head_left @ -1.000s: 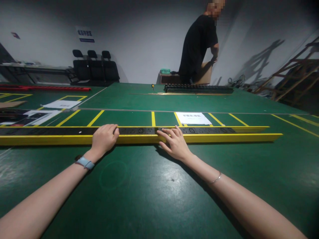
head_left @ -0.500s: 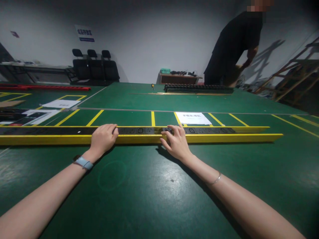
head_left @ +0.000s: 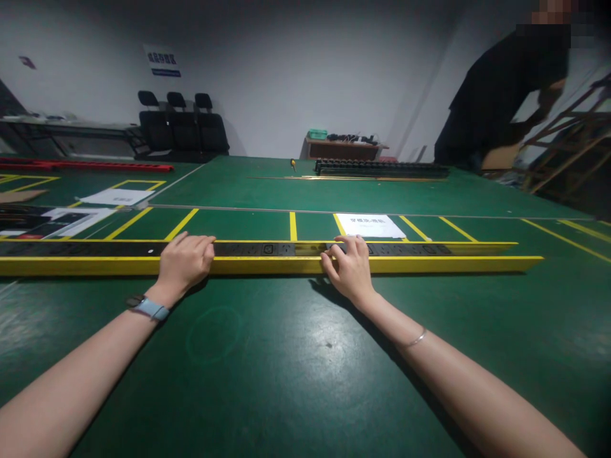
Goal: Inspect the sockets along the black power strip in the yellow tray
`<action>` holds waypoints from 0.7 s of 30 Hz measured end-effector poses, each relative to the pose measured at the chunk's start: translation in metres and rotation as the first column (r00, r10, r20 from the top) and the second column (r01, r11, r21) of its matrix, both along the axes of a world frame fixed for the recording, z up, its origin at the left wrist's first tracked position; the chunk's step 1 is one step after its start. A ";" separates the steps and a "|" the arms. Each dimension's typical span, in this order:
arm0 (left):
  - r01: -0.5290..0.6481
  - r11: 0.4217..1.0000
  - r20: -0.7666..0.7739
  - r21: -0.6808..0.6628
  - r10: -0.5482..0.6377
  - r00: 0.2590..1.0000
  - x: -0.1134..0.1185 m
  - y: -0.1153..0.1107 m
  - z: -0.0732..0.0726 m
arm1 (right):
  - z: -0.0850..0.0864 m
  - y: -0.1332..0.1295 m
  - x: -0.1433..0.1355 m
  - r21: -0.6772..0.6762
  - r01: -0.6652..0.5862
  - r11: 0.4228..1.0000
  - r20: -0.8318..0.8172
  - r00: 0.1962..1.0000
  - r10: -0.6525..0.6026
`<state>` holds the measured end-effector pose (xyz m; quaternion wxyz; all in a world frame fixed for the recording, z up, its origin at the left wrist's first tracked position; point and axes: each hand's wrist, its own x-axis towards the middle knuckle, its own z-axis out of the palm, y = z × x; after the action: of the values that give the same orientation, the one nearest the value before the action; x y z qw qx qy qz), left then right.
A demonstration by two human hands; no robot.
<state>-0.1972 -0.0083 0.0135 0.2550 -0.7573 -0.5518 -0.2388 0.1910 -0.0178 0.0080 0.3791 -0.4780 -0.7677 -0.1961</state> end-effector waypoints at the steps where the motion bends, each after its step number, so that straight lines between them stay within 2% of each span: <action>1: -0.036 0.999 -0.036 0.023 0.037 0.999 -0.016 0.001 0.000 | 0.000 0.000 0.001 0.001 -0.002 1.000 0.004 1.000 0.002; 5: -0.187 0.977 -0.052 0.107 0.193 0.980 -0.093 0.002 -0.005 | 0.000 -0.001 0.003 0.016 -0.011 1.000 0.028 1.000 0.010; 8: -0.295 0.955 0.007 0.032 0.295 0.956 -0.131 0.002 -0.007 | -0.001 -0.001 0.004 0.012 -0.028 1.000 0.041 0.999 0.027; 10: -0.338 0.939 0.026 -0.065 0.340 0.940 -0.138 0.003 -0.007 | -0.002 -0.001 0.003 -0.003 -0.058 0.998 0.057 0.997 0.058; 13: -0.361 0.920 0.077 -0.154 0.375 0.924 -0.136 0.006 -0.007 | -0.002 -0.003 -0.002 -0.035 -0.124 0.992 0.101 0.987 0.127; 18: -0.347 0.924 0.114 -0.160 0.366 0.923 -0.130 0.008 -0.008 | 0.000 -0.006 -0.012 -0.109 -0.251 0.962 0.166 0.949 0.267; 21: -0.336 0.933 0.099 -0.130 0.349 0.932 -0.123 0.007 -0.008 | 0.001 -0.006 -0.014 -0.127 -0.283 0.951 0.162 0.940 0.301</action>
<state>-0.3207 -0.0013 0.0059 0.2165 -0.6465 -0.7023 -0.2050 0.1768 -0.0237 0.0092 0.3086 -0.3579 -0.8700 -0.1406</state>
